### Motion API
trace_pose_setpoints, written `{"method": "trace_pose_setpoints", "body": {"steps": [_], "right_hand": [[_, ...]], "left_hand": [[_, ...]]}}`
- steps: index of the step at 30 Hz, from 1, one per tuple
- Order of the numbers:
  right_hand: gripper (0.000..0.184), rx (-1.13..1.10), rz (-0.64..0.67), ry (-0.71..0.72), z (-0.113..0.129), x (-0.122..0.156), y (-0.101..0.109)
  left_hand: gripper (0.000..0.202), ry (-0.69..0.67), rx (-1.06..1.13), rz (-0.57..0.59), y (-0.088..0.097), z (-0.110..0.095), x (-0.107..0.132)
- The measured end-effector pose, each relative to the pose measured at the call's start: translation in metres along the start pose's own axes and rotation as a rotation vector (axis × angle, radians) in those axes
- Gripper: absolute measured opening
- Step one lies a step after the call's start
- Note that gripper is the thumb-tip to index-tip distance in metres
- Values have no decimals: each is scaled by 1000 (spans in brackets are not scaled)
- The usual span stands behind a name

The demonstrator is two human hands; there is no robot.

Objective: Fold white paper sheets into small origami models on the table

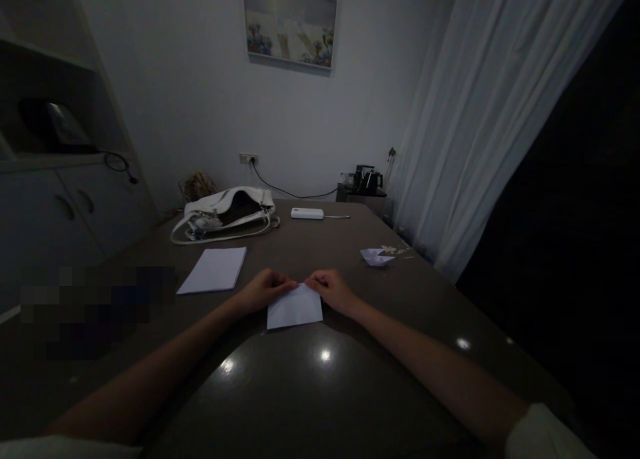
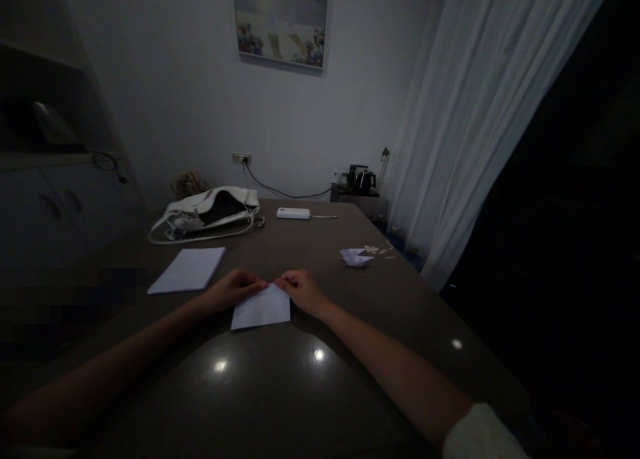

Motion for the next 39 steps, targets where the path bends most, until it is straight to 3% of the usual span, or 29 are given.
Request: {"method": "trace_pose_setpoints", "body": {"steps": [8,23,27,34,39], "right_hand": [[33,71,-2,17,-3,-1,2],[28,140,-159,32,-9,-5,8],[25,165,-175,62,-1,-3,9],[7,329,-94,227,23,9,-2],[8,314,-52,124,22,6,2]], "left_hand": [[47,-25,-13,36,6,3,-3],[47,19,1,12,27,13,1],[43,-4,31,-31,23,5,4],[41,-125,-72,-59,0,-12,4],[40,-220,-238,-81,2,-14,4]]}}
Point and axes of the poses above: each hand's wrist, its own x-axis away from the middle knuckle, its own y-axis out of the back of the hand, z = x × y, the point moved 1 cm from there along -x, towards the middle knuckle, and after that the axes turned 7 degrees about -x, right-handed, at the moved point
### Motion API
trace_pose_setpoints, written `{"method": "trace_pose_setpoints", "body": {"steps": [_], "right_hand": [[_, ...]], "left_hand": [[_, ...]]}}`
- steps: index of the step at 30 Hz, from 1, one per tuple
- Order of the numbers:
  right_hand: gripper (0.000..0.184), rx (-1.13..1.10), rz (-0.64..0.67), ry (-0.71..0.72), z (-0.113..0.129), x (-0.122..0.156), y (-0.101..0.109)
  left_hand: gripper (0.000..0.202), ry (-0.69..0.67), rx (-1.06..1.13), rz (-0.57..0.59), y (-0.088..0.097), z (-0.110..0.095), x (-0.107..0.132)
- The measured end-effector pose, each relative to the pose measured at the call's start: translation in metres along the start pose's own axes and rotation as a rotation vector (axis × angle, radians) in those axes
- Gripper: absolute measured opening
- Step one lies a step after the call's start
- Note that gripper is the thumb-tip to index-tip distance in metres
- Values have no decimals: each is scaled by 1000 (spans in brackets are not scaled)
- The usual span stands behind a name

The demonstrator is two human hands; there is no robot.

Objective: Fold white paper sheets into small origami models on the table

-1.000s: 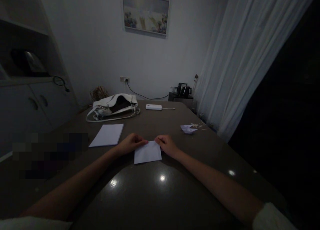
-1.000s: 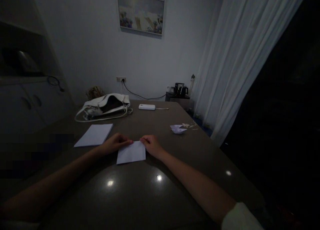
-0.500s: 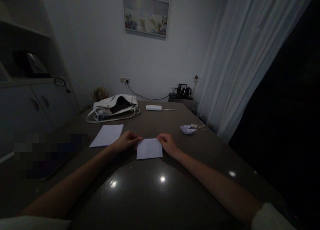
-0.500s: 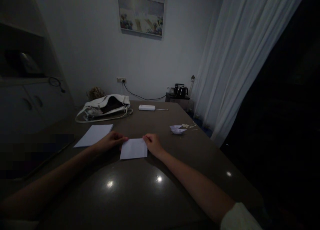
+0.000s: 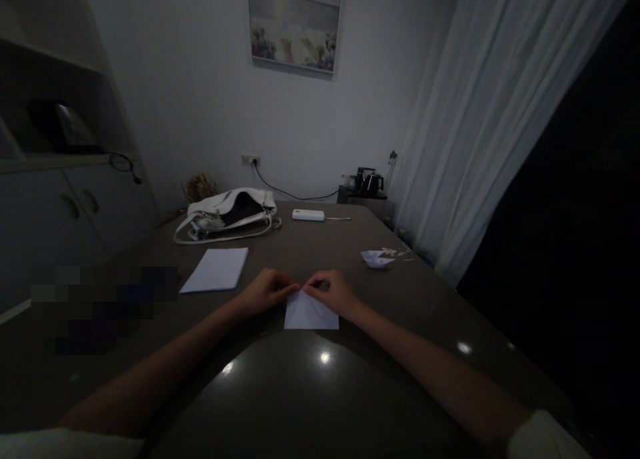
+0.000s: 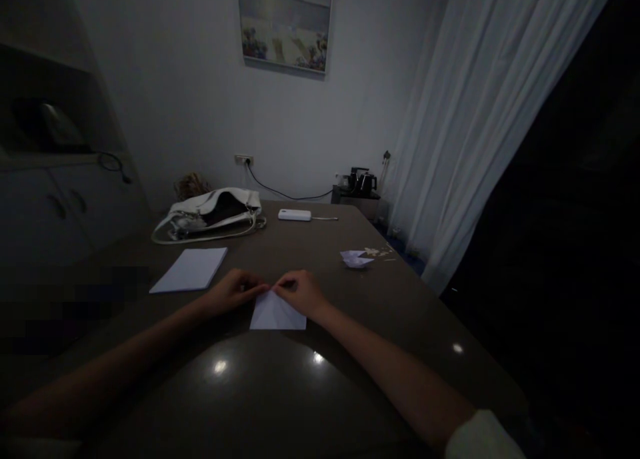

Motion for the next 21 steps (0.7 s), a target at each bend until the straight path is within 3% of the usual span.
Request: {"method": "trace_pose_setpoints", "body": {"steps": [7,11,16,21], "right_hand": [[8,-179,-54,-168,-22,-13,17],[9,-328,-100,-268,-29,-13,13],[17,-388,-145,-300,-34,-10,4],[25,-384,-286,-317,-41,-13,20]], "left_hand": [[42,29,-54,-19,28,21,3],[43,48,-35,-3,32,27,4],[42,52,-24,-20,33,31,4],[40,143,10,-92,50,44,11]]}}
Point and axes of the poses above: each hand's wrist, its own x-axis away from the middle knuckle, its own y-axis out of the back of the hand, z = x × y, the point moved 1 cm from there along -x, towards the middle knuckle, and after that the axes turned 7 degrees about -x, right-handed, at the moved point
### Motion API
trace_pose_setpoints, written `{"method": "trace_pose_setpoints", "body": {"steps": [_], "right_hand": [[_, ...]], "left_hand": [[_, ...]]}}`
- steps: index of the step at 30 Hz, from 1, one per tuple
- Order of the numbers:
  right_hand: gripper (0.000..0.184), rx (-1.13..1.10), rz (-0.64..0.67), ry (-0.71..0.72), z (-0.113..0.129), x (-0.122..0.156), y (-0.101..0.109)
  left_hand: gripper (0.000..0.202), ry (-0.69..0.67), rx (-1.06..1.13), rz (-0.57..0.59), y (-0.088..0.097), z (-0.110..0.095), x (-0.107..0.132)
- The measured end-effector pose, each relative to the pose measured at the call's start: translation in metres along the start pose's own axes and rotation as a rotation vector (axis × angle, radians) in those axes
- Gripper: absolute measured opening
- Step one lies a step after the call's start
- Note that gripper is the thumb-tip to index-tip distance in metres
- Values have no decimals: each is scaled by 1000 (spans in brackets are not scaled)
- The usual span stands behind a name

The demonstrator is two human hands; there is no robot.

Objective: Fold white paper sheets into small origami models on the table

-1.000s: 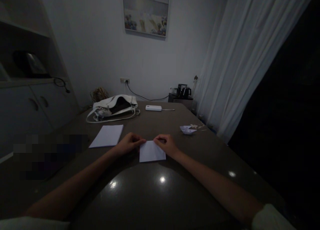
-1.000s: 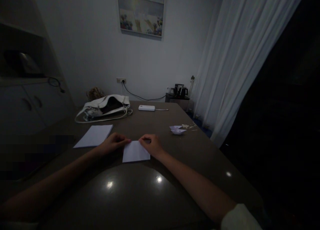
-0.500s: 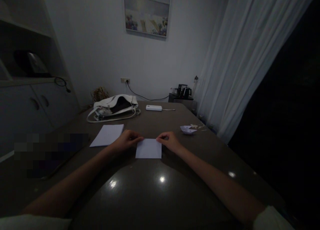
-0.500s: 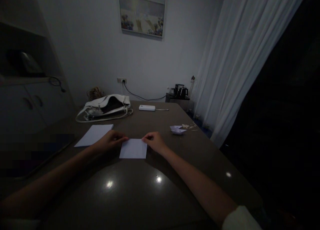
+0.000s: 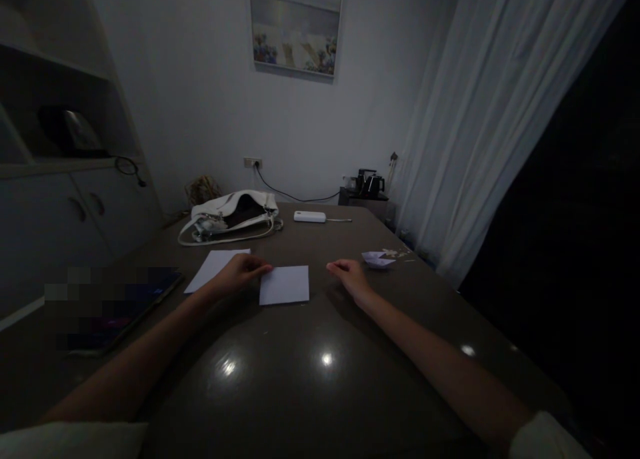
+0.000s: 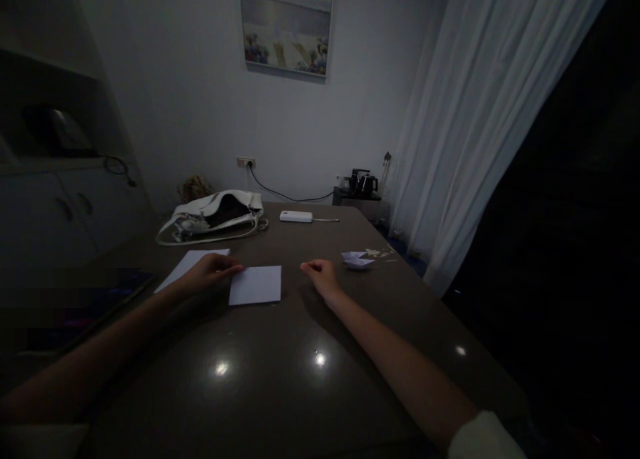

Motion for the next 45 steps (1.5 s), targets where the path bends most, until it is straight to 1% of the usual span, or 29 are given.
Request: {"method": "trace_pose_setpoints", "body": {"steps": [2,3,5,7,10,14,18,22,27,31,33,36,40,45], "right_hand": [[30,-7,-27,0,3,-1,3],[33,-14,-21,-4,4,0,1],[37,-27,33,-15,5,5,-6],[33,-26,172,0,5,12,-16],[29,13,224,80,4,18,-23],[30,71,261,84,4,20,-23],[29,100,302,102,7,24,-25],[29,81,264,79,7,25,-27],[26,30,150,21,2,22,-26],[26,-3,123,15,1,22,-27],[27,-14,124,16,1,22,-26],[27,-50,89,-11,1,21,-24],[29,-88,53,-47,-1,20,-23],[29,-85,43,-55,0,21,-24]], "left_hand": [[40,52,44,-24,4,2,2],[41,62,68,-19,4,2,2],[42,54,117,13,-1,-2,2],[43,40,156,80,-11,-8,2],[43,59,154,154,-25,-16,2],[40,-2,135,179,-35,-23,2],[40,-73,50,155,-44,-29,2],[43,-93,31,142,-48,-27,0],[43,-73,21,145,-39,-18,-3],[43,-67,43,145,-35,-15,-5],[44,-36,68,152,-35,-13,-5],[45,8,149,162,-36,-9,-4],[45,56,258,134,-36,-6,-3],[44,110,291,96,-36,-6,-4]]}}
Point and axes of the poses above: each hand's wrist, its own x-axis away from the middle knuckle, its own y-axis out of the back of the hand, z = x × y, the point moved 1 cm from there along -x, towards the middle knuckle, and after that the axes turned 7 degrees about -x, right-handed, at the moved point
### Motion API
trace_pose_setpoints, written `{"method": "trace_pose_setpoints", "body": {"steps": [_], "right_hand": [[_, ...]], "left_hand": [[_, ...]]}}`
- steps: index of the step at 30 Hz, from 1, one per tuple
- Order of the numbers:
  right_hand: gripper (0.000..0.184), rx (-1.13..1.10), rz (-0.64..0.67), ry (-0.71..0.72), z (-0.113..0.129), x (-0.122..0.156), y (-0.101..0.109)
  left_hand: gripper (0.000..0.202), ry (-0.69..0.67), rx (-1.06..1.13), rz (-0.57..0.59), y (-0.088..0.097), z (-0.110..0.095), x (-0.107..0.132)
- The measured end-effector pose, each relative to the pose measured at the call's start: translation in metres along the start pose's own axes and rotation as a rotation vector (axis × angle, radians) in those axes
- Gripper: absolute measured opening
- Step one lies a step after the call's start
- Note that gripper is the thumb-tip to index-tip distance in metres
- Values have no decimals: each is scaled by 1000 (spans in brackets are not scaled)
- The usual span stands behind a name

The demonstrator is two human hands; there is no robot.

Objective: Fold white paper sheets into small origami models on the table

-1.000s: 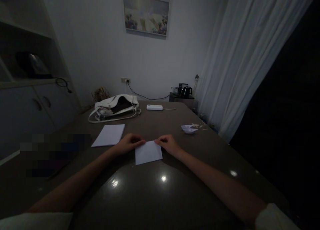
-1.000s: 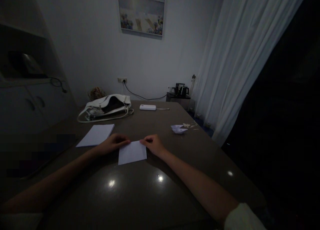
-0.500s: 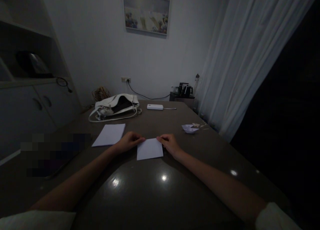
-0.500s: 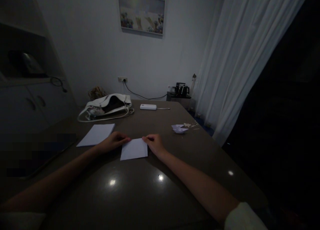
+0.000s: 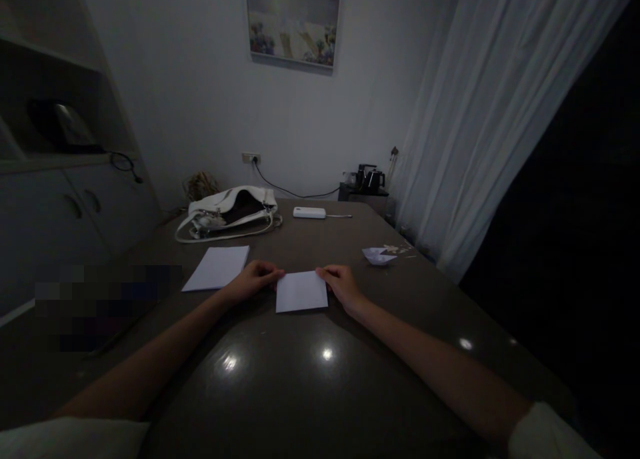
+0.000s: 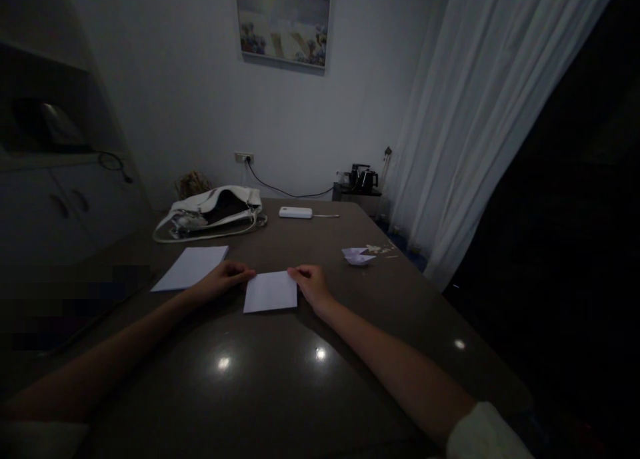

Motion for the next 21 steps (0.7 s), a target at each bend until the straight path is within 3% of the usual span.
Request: {"method": "trace_pose_setpoints", "body": {"steps": [8,21], "right_hand": [[29,-12,-1,0,3,1,-1],[29,-55,49,34,4,2,-4]], "left_hand": [[42,8,33,-2,0,9,-2],[34,-22,75,-70,-8,1,-1]]}}
Point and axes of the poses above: each hand's wrist, its own x-axis away from the middle knuckle, its own y-axis out of the back of the hand, z = x × y, the point moved 1 cm from there along -x, towards the middle knuckle, and after that the axes turned 7 degrees about -x, right-handed, at the moved point
